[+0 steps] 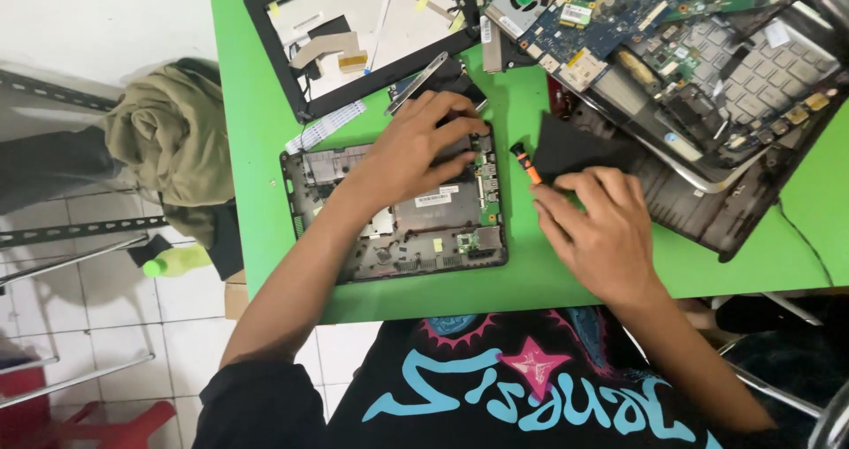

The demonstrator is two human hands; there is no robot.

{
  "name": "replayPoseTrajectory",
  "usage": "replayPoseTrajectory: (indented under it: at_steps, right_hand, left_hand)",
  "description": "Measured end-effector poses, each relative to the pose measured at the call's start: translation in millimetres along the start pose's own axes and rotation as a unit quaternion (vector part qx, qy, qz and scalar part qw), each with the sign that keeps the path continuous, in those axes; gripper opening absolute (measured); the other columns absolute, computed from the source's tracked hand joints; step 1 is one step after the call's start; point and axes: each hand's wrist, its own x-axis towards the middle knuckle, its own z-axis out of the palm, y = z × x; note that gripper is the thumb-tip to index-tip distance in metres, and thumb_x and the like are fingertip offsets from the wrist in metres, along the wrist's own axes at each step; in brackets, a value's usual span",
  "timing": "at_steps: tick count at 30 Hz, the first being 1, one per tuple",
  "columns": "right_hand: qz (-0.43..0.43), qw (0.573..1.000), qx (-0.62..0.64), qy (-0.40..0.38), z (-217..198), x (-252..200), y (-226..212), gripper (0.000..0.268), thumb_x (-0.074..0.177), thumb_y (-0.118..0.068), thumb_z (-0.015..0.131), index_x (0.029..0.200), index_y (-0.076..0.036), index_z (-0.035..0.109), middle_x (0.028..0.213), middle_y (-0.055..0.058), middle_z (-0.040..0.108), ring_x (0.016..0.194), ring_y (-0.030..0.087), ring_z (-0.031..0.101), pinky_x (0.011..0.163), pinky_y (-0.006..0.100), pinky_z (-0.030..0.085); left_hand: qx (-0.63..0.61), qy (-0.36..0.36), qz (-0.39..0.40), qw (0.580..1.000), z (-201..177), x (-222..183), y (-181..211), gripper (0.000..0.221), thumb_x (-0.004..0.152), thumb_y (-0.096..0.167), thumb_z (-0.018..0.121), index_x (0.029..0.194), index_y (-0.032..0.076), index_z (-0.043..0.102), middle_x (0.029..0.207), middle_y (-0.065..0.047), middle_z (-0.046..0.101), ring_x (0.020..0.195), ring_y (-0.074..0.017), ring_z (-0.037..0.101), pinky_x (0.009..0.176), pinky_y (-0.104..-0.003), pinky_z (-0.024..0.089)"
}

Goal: Adjusting and disassembling components of a laptop motherboard using a screwdriver.

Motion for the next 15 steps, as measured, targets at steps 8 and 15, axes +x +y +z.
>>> replayPoseTrajectory:
  at_steps: [8,15]
  right_hand:
    - [0.074,0.995,-0.061,-0.031,23.8,-7.7,-7.1,0.022,0.094,-0.031,0.078,0.106,-0.012,0.075,0.099,0.005,0.059,0.101,0.029,0.061,0.074,0.04,0.045]
    - [0.092,0.994,0.066,0.004,8.4,6.4,0.5,0.014,0.09,-0.015,0.081,0.099,-0.007,0.073,0.084,0.007,0.058,0.085,0.033,0.062,0.072,0.044,0.048]
  left_hand:
    - [0.003,0.009,-0.003,1.0,5.5,-1.9,-5.1,0.027,0.096,0.029,0.071,0.121,0.019,0.067,0.123,-0.002,0.057,0.105,-0.0273,0.058,0.089,-0.041,0.046]
    - [0.007,0.01,-0.003,1.0,6.0,-3.6,-6.7,0.027,0.096,0.029,0.071,0.119,0.016,0.066,0.122,-0.004,0.057,0.107,-0.029,0.059,0.088,-0.041,0.045]
